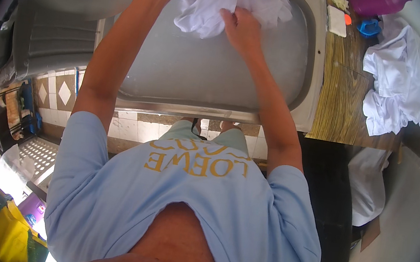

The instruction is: The person washes white garments by hand in a sink with soapy water, scrubbing several shirts and placing one in a washing machine.

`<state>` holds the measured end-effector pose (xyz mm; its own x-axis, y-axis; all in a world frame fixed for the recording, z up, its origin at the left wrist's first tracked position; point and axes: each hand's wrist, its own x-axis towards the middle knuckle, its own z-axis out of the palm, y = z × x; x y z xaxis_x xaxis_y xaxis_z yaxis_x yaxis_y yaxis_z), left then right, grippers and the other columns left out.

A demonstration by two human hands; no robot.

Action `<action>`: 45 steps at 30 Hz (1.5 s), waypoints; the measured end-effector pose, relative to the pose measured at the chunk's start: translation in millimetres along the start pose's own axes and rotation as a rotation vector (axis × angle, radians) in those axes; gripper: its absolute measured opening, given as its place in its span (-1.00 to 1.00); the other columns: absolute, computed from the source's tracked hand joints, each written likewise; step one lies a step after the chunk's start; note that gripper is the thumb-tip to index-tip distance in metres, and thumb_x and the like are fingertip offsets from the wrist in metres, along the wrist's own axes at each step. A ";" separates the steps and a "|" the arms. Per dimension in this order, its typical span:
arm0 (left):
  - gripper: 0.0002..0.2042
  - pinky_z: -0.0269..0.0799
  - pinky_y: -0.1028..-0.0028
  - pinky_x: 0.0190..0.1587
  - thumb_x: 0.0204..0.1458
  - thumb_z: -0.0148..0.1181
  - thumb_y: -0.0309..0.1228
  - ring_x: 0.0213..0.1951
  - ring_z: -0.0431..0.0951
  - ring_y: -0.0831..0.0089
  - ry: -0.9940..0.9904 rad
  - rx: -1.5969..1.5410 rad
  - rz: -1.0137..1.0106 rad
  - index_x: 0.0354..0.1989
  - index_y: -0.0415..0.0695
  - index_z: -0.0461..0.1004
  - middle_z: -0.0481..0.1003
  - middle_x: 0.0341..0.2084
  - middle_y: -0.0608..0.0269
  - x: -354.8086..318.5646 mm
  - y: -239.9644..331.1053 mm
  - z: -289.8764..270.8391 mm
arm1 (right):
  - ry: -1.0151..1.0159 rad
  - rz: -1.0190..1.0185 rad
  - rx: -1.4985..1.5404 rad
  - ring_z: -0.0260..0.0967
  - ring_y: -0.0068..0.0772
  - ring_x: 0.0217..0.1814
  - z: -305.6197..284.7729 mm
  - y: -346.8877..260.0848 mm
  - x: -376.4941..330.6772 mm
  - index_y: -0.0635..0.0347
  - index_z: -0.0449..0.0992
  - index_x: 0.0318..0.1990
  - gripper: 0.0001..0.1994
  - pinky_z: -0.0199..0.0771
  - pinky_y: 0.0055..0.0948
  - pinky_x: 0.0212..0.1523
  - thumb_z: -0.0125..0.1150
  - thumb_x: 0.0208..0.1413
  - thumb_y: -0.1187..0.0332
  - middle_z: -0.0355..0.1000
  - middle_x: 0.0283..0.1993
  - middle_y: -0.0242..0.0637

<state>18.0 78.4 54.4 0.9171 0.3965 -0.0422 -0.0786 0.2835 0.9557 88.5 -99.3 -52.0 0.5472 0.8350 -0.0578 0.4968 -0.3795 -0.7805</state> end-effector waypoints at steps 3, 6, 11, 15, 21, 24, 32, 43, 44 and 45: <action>-0.72 0.34 0.55 -0.29 0.07 0.13 -0.34 -0.32 0.41 0.56 0.105 0.242 0.141 -0.06 -0.17 0.40 0.43 -0.39 0.38 -11.5 -13.4 -27.2 | 0.026 0.317 0.815 0.40 -0.49 -0.27 -2.4 -3.4 15.7 0.21 0.45 -0.15 -0.65 0.37 -0.41 -0.16 0.14 0.09 0.10 0.47 -0.26 -0.38; -0.67 0.36 0.51 -0.23 0.05 0.15 -0.23 -0.24 0.45 0.48 0.219 0.486 0.030 -0.08 -0.14 0.40 0.47 -0.32 0.34 -51.2 -14.5 -59.8 | -0.051 0.336 1.206 0.41 -0.41 -0.09 -33.1 -1.9 27.3 0.22 0.40 -0.04 -0.64 0.36 -0.32 -0.06 0.06 0.15 0.14 0.46 -0.12 -0.34; -0.83 0.36 0.60 -0.38 0.00 0.22 -0.35 -0.46 0.45 0.61 0.250 0.376 0.037 -0.35 -0.21 0.50 0.50 -0.47 0.33 -93.2 -85.7 -61.1 | -0.018 0.394 1.316 0.32 -0.26 0.08 -41.7 2.0 37.0 0.21 0.28 0.10 -0.59 0.31 -0.15 0.02 -0.04 0.21 0.13 0.31 0.12 -0.24; -0.78 0.33 0.57 -0.40 -0.04 0.25 -0.32 -0.50 0.41 0.59 0.364 0.456 0.169 -0.37 -0.24 0.49 0.47 -0.53 0.34 -98.3 -119.1 -10.8 | -0.016 0.393 1.386 0.28 -0.20 0.11 -34.8 0.7 31.6 0.23 0.23 0.11 -0.59 0.28 -0.09 0.06 -0.04 0.21 0.18 0.28 0.11 -0.20; -0.77 0.28 0.53 -0.44 -0.02 0.22 -0.29 -0.51 0.33 0.61 0.595 0.464 0.215 -0.46 -0.23 0.44 0.42 -0.60 0.34 -89.1 -124.0 27.1 | 0.010 0.199 1.099 0.34 -0.27 -0.06 -48.5 -6.7 12.1 0.24 0.25 0.03 -0.57 0.40 -0.24 -0.05 0.19 -0.02 0.49 0.34 -0.08 -0.18; -0.82 0.28 0.55 -0.39 0.03 0.15 -0.31 -0.46 0.35 0.62 0.508 0.269 0.185 -0.46 -0.17 0.44 0.44 -0.55 0.37 -86.7 -99.3 19.7 | 0.101 0.112 0.823 0.36 -0.35 -0.14 -73.3 -9.0 3.6 0.25 0.26 0.03 -0.50 0.42 -0.35 -0.10 0.26 -0.13 0.59 0.35 -0.14 -0.18; -0.86 0.34 0.57 -0.32 0.05 0.14 -0.34 -0.45 0.42 0.62 0.354 0.042 0.186 -0.38 -0.14 0.45 0.46 -0.52 0.40 -70.1 29.2 -8.4 | 0.031 -0.071 0.866 0.37 -0.51 -0.25 -154.8 -64.1 21.7 0.23 0.40 -0.04 -0.66 0.46 -0.54 -0.21 0.19 -0.04 0.59 0.39 -0.24 -0.32; -0.86 0.39 0.49 -0.26 0.09 0.07 -0.45 -0.35 0.49 0.53 0.387 -0.149 0.113 -0.20 -0.20 0.41 0.49 -0.37 0.30 -78.3 29.0 -15.3 | -0.548 0.118 0.257 0.31 -0.60 -0.32 -74.1 -73.7 -17.0 0.15 0.50 -0.15 -0.70 0.36 -0.56 -0.25 0.22 -0.01 0.20 0.42 -0.34 -0.40; -0.86 0.39 0.49 -0.26 0.10 0.06 -0.45 -0.34 0.49 0.52 0.391 -0.168 0.112 -0.20 -0.20 0.40 0.49 -0.35 0.29 -80.4 31.1 -12.2 | -0.421 0.019 0.293 0.31 -0.59 -0.30 -57.1 -64.4 -17.8 0.13 0.47 -0.09 -0.68 0.36 -0.56 -0.25 0.21 0.00 0.22 0.42 -0.30 -0.38; -0.87 0.41 0.48 -0.28 0.09 0.06 -0.46 -0.36 0.49 0.51 0.407 -0.199 0.111 -0.21 -0.22 0.40 0.49 -0.38 0.27 -84.1 35.4 -9.4 | -0.292 -0.079 0.330 0.31 -0.58 -0.29 -39.7 -53.7 -17.5 0.11 0.44 -0.04 -0.65 0.36 -0.55 -0.25 0.20 0.00 0.24 0.42 -0.25 -0.35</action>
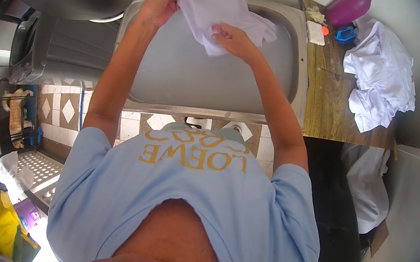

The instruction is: The person washes white garments by hand in a sink with soapy water, scrubbing several shirts and placing one in a washing machine.

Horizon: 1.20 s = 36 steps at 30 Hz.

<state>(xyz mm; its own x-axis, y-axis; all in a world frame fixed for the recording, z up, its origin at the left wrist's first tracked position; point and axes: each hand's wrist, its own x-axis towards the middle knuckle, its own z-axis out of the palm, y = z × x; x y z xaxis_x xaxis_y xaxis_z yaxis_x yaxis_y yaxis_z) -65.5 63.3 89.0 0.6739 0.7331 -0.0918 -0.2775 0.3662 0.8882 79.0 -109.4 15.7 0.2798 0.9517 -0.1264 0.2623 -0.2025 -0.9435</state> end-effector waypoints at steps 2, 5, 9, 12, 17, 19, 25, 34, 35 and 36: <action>-0.87 0.45 0.47 -0.33 0.09 0.06 -0.47 -0.41 0.49 0.49 0.032 -0.062 -0.005 -0.24 -0.26 0.39 0.48 -0.42 0.24 -7.1 10.2 2.1 | 0.226 -0.171 0.075 0.30 -0.49 -0.22 7.9 15.3 13.1 0.03 0.32 0.12 -0.53 0.35 -0.53 -0.18 0.18 -0.01 0.34 0.38 -0.09 -0.29; -0.85 0.47 0.48 -0.30 0.08 0.08 -0.47 -0.38 0.50 0.48 0.042 -0.108 0.002 -0.22 -0.27 0.38 0.49 -0.40 0.23 -14.3 22.9 -21.9 | 0.430 -0.323 0.118 0.29 -0.45 -0.21 -13.1 3.5 24.2 0.02 0.31 0.13 -0.52 0.33 -0.51 -0.14 0.17 -0.02 0.39 0.37 -0.09 -0.29; -0.88 0.49 0.46 -0.23 0.05 0.11 -0.52 -0.34 0.51 0.47 0.025 -0.100 0.014 -0.25 -0.27 0.39 0.49 -0.38 0.22 -28.7 45.6 -29.6 | 0.317 -0.316 -0.276 0.29 -0.34 -0.11 -23.1 23.0 24.2 0.03 0.33 0.09 -0.53 0.34 -0.39 -0.12 0.18 -0.05 0.40 0.34 -0.03 -0.28; -0.76 0.43 0.45 -0.09 0.04 0.09 -0.54 -0.22 0.50 0.44 -0.030 -0.049 0.092 -0.10 -0.31 0.35 0.48 -0.26 0.17 -36.1 50.2 -36.8 | 0.356 -0.258 -0.690 0.27 -0.22 -0.01 4.0 57.7 15.7 0.06 0.38 0.02 -0.57 0.35 -0.27 -0.12 0.19 -0.09 0.41 0.30 0.01 -0.24; -0.55 0.40 0.54 -0.13 -0.06 0.19 -0.58 -0.26 0.50 0.51 0.020 0.402 0.174 0.07 -0.25 0.32 0.51 -0.27 0.17 -45.9 -8.6 -63.9 | 0.366 -0.361 -0.620 0.28 -0.06 -0.01 -0.2 78.1 27.3 0.15 0.44 -0.13 -0.67 0.35 -0.19 -0.10 0.12 -0.16 0.44 0.34 -0.08 -0.12; -0.57 0.36 0.60 -0.18 -0.06 0.20 -0.55 -0.31 0.48 0.57 0.028 0.623 0.009 0.06 -0.21 0.36 0.52 -0.31 0.25 -45.6 -27.6 -103.5 | 0.306 -0.408 -0.563 0.32 -0.04 -0.09 -24.4 65.4 35.4 0.17 0.46 -0.18 -0.72 0.36 -0.19 -0.11 0.06 -0.14 0.46 0.38 -0.18 -0.10; -0.81 0.37 0.60 -0.33 0.07 0.10 -0.45 -0.38 0.44 0.68 0.015 0.562 0.053 -0.14 -0.17 0.48 0.49 -0.43 0.38 -61.2 7.1 -111.0 | 0.312 -0.509 -0.526 0.40 -0.12 -0.33 -91.6 -36.7 27.1 0.22 0.48 -0.26 -0.78 0.38 -0.30 -0.25 -0.04 -0.07 0.46 0.45 -0.37 -0.08; -0.88 0.44 0.56 -0.33 0.09 0.10 -0.43 -0.39 0.47 0.62 0.208 0.288 0.194 -0.20 -0.06 0.45 0.48 -0.41 0.39 -65.4 54.0 -42.0 | 0.268 -0.400 -0.464 0.38 -0.37 -0.44 -120.2 -40.9 28.9 0.21 0.50 -0.22 -0.77 0.36 -0.45 -0.34 -0.03 -0.03 0.45 0.47 -0.40 -0.14; -0.88 0.45 0.57 -0.36 0.08 0.11 -0.45 -0.42 0.46 0.63 0.242 0.271 0.175 -0.20 -0.06 0.45 0.47 -0.44 0.39 -65.4 51.8 -36.7 | 0.265 -0.402 -0.425 0.37 -0.40 -0.44 -123.3 -39.5 29.8 0.21 0.50 -0.22 -0.77 0.36 -0.47 -0.34 -0.02 -0.03 0.45 0.47 -0.41 -0.17; -0.88 0.47 0.55 -0.36 0.06 0.14 -0.46 -0.43 0.47 0.62 0.243 0.285 0.158 -0.21 -0.07 0.45 0.48 -0.44 0.37 -67.4 51.9 -32.7 | 0.260 -0.404 -0.387 0.37 -0.43 -0.44 -126.3 -37.7 29.8 0.22 0.50 -0.22 -0.77 0.36 -0.48 -0.34 -0.02 -0.03 0.45 0.47 -0.41 -0.20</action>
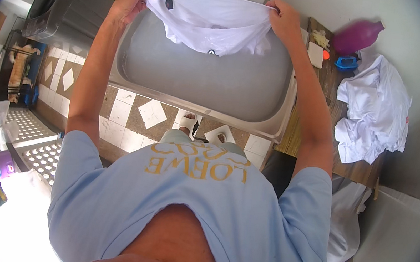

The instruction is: The person washes white garments by hand in a sink with soapy water, scrubbing several shirts and placing one in a washing machine.

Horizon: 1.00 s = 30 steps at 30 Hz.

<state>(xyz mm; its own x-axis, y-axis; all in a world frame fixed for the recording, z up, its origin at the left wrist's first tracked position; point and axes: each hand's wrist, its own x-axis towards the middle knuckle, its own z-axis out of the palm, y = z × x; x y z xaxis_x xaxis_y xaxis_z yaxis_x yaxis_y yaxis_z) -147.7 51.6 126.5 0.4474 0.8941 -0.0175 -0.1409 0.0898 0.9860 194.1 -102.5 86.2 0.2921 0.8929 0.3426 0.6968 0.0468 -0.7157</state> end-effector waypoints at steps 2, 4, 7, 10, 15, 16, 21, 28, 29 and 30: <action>-0.89 0.47 0.54 -0.32 0.06 0.13 -0.45 -0.38 0.49 0.60 -0.031 -0.020 0.028 -0.23 -0.08 0.46 0.50 -0.40 0.36 -1.6 2.1 -2.1 | -0.024 0.007 0.040 0.35 -0.48 -0.44 -5.4 4.3 1.0 0.23 0.51 -0.22 -0.77 0.35 -0.51 -0.34 0.00 -0.04 0.44 0.48 -0.42 -0.26; -0.89 0.48 0.55 -0.31 0.06 0.13 -0.45 -0.36 0.50 0.60 -0.060 -0.057 0.061 -0.24 -0.10 0.46 0.51 -0.39 0.36 -6.4 7.8 -1.7 | -0.048 0.002 0.047 0.34 -0.51 -0.43 -12.6 1.9 7.5 0.24 0.50 -0.23 -0.78 0.35 -0.52 -0.33 0.02 -0.05 0.44 0.47 -0.43 -0.29; -0.86 0.50 0.54 -0.30 0.06 0.13 -0.45 -0.33 0.52 0.57 -0.054 -0.077 0.041 -0.19 -0.09 0.46 0.51 -0.38 0.35 -21.5 16.1 14.4 | -0.115 0.035 0.045 0.37 -0.49 -0.39 -20.5 5.6 6.6 0.20 0.52 -0.28 -0.82 0.36 -0.52 -0.32 0.07 -0.06 0.41 0.48 -0.35 -0.23; -0.78 0.48 0.52 -0.25 0.07 0.11 -0.42 -0.33 0.50 0.57 -0.096 -0.067 -0.008 -0.09 -0.07 0.42 0.48 -0.31 0.31 -38.1 13.0 32.0 | 0.041 -0.180 -0.318 0.38 -0.46 -0.30 -5.1 -37.2 -17.4 0.14 0.53 -0.26 -0.80 0.37 -0.49 -0.30 0.18 -0.04 0.31 0.46 -0.20 -0.16; -0.72 0.41 0.52 -0.12 0.12 0.03 -0.40 -0.22 0.49 0.56 -0.422 -0.042 -0.014 0.01 -0.07 0.34 0.46 -0.18 0.28 -48.2 -10.9 70.8 | -0.406 0.211 0.702 0.38 -0.45 -0.16 68.4 -81.8 -61.1 0.26 0.49 -0.18 -0.70 0.40 -0.43 -0.21 0.19 0.07 0.19 0.43 -0.08 -0.25; -0.72 0.39 0.52 -0.13 0.11 0.03 -0.40 -0.22 0.49 0.57 -0.445 0.045 0.014 0.01 -0.07 0.34 0.46 -0.17 0.29 -48.8 -10.6 75.2 | -0.365 0.259 0.811 0.39 -0.44 -0.13 72.1 -81.6 -60.7 0.28 0.47 -0.17 -0.70 0.41 -0.42 -0.19 0.15 0.10 0.21 0.44 -0.09 -0.26; -0.64 0.35 0.52 -0.19 0.04 0.13 -0.33 -0.24 0.39 0.62 -0.418 0.098 0.274 0.03 -0.05 0.30 0.47 -0.30 0.30 -26.5 -52.9 49.6 | -0.348 0.283 1.125 0.41 -0.51 -0.13 42.3 -85.0 -37.2 0.29 0.46 -0.15 -0.77 0.40 -0.46 -0.11 0.08 0.16 0.31 0.47 -0.15 -0.30; -0.65 0.37 0.47 -0.21 -0.03 0.21 -0.23 -0.35 0.49 0.42 -0.099 0.988 0.377 -0.06 -0.08 0.43 0.50 -0.44 0.15 -25.3 -170.2 34.9 | -0.102 0.378 0.918 0.46 -0.40 -0.18 -24.1 -119.3 -22.0 0.32 0.45 -0.16 -0.72 0.46 -0.42 -0.15 0.04 0.17 0.25 0.49 -0.21 -0.25; -0.67 0.38 0.44 -0.23 -0.03 0.19 -0.20 -0.30 0.49 0.39 -0.118 0.853 0.273 -0.12 -0.08 0.45 0.50 -0.39 0.16 -19.5 -173.7 30.6 | -0.047 0.387 0.874 0.46 -0.37 -0.17 -31.7 -119.5 -21.6 0.33 0.45 -0.16 -0.70 0.47 -0.40 -0.13 0.04 0.17 0.23 0.48 -0.20 -0.23; -0.68 0.39 0.41 -0.24 -0.03 0.18 -0.16 -0.26 0.48 0.36 -0.134 0.719 0.166 -0.17 -0.08 0.48 0.50 -0.33 0.18 -10.7 -175.9 26.6 | 0.069 0.434 0.844 0.43 -0.42 -0.17 -37.3 -116.5 -20.9 0.34 0.45 -0.20 -0.73 0.41 -0.43 -0.12 0.09 0.13 0.26 0.47 -0.22 -0.26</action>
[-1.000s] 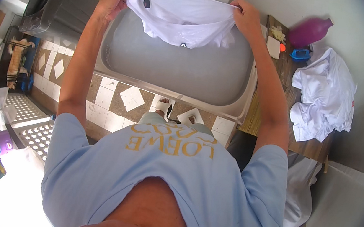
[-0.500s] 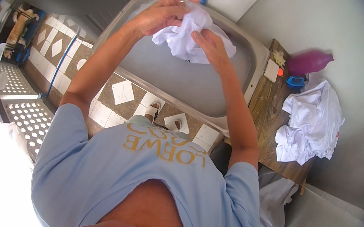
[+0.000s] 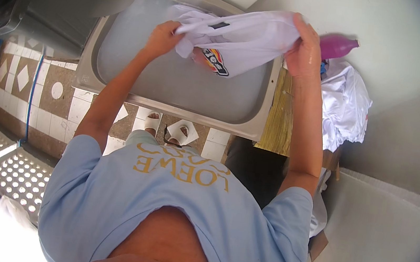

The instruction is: The person washes white garments by hand in a sink with soapy water, scrubbing several shirts and placing one in a washing machine.

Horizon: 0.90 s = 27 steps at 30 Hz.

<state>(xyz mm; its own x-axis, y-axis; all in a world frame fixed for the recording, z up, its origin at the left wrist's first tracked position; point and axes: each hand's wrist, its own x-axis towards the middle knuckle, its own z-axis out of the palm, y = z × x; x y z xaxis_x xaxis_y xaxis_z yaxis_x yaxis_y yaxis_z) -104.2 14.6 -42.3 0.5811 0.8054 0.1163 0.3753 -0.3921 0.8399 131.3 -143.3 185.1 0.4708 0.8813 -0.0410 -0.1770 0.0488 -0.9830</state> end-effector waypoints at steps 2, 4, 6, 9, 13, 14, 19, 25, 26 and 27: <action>-0.66 0.41 0.39 -0.26 0.02 0.09 -0.14 -0.27 0.48 0.41 -0.090 -0.417 -0.232 -0.19 -0.14 0.48 0.49 -0.32 0.21 8.5 15.0 -12.6 | 0.137 0.057 0.026 0.43 -0.41 -0.16 -13.3 -5.1 -3.3 0.34 0.45 -0.19 -0.72 0.40 -0.42 -0.11 0.10 0.12 0.25 0.47 -0.22 -0.24; -0.67 0.41 0.41 -0.27 0.04 0.06 -0.17 -0.34 0.48 0.44 -0.081 -0.698 -0.330 -0.19 -0.19 0.47 0.50 -0.38 0.23 20.3 36.0 -24.0 | 0.253 0.081 0.036 0.41 -0.38 -0.13 -20.4 -4.2 -8.0 0.34 0.45 -0.18 -0.70 0.39 -0.40 -0.08 0.10 0.11 0.24 0.46 -0.20 -0.21; -0.67 0.43 0.45 -0.27 0.06 0.02 -0.22 -0.41 0.50 0.43 -0.039 -0.840 -0.336 -0.19 -0.26 0.45 0.51 -0.41 0.26 32.7 53.2 -38.7 | 0.254 0.060 0.021 0.41 -0.36 -0.12 -14.9 -6.9 -9.5 0.35 0.43 -0.15 -0.69 0.38 -0.39 -0.07 0.09 0.11 0.24 0.46 -0.18 -0.20; -0.71 0.43 0.47 -0.22 0.02 0.06 -0.27 -0.33 0.51 0.46 -0.180 -1.049 -0.307 -0.20 -0.24 0.45 0.51 -0.33 0.26 47.1 86.6 -68.6 | 0.214 0.051 0.013 0.41 -0.32 -0.06 -23.8 -24.7 -17.7 0.34 0.42 -0.08 -0.65 0.39 -0.37 -0.02 0.07 0.13 0.22 0.46 -0.11 -0.20; -0.75 0.44 0.48 -0.18 -0.05 0.11 -0.39 -0.31 0.52 0.48 -0.252 -1.066 -0.176 -0.21 -0.26 0.45 0.51 -0.34 0.25 36.3 123.8 -108.0 | 0.225 -0.033 0.046 0.40 -0.31 -0.08 -17.1 -39.1 -28.1 0.40 0.38 -0.08 -0.65 0.37 -0.36 -0.03 0.04 0.14 0.24 0.44 -0.11 -0.16; -0.75 0.44 0.49 -0.17 -0.07 0.13 -0.41 -0.32 0.52 0.49 -0.323 -1.015 -0.128 -0.21 -0.27 0.45 0.51 -0.35 0.26 31.9 127.6 -117.1 | 0.246 -0.017 0.064 0.40 -0.31 -0.08 -27.8 -37.2 -25.4 0.40 0.38 -0.08 -0.65 0.38 -0.36 -0.03 0.05 0.14 0.24 0.44 -0.11 -0.16; -0.81 0.41 0.51 -0.20 -0.17 0.15 -0.59 -0.31 0.51 0.54 -0.294 -0.446 0.109 -0.31 -0.24 0.51 0.51 -0.30 0.25 21.4 136.8 -136.2 | 0.229 0.083 0.158 0.43 -0.30 -0.10 -55.1 -30.3 -23.6 0.41 0.37 -0.06 -0.62 0.40 -0.34 -0.01 0.12 0.10 0.25 0.45 -0.13 -0.17; -0.79 0.33 0.50 -0.37 -0.23 0.08 -0.62 -0.47 0.41 0.49 0.300 0.369 0.430 -0.36 -0.14 0.47 0.42 -0.55 0.28 29.2 146.7 -167.9 | 0.039 0.106 0.156 0.45 -0.33 -0.10 -52.6 -54.7 -17.6 0.37 0.40 -0.06 -0.63 0.44 -0.34 -0.03 0.12 0.11 0.22 0.47 -0.12 -0.19; -0.81 0.33 0.50 -0.37 -0.23 0.08 -0.61 -0.47 0.41 0.49 0.280 0.346 0.396 -0.37 -0.14 0.46 0.42 -0.53 0.28 28.4 153.3 -172.3 | 0.050 0.088 0.141 0.45 -0.35 -0.09 -50.4 -62.6 -19.5 0.35 0.42 -0.07 -0.63 0.45 -0.35 -0.04 0.11 0.12 0.21 0.48 -0.12 -0.20; -0.83 0.33 0.50 -0.37 -0.22 0.08 -0.61 -0.47 0.41 0.49 0.260 0.321 0.363 -0.39 -0.15 0.45 0.42 -0.52 0.28 28.0 159.0 -176.3 | 0.019 0.074 0.132 0.45 -0.35 -0.09 -48.2 -69.5 -21.7 0.34 0.42 -0.06 -0.63 0.45 -0.36 -0.04 0.12 0.12 0.21 0.48 -0.11 -0.20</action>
<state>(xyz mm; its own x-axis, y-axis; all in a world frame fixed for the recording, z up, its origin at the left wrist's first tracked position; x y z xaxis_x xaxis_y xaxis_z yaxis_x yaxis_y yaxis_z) -155.6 53.2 187.9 0.5324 0.6605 0.5294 0.4092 -0.7483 0.5221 175.1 -188.5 245.7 0.4679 0.8760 -0.1175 -0.3237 0.0462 -0.9450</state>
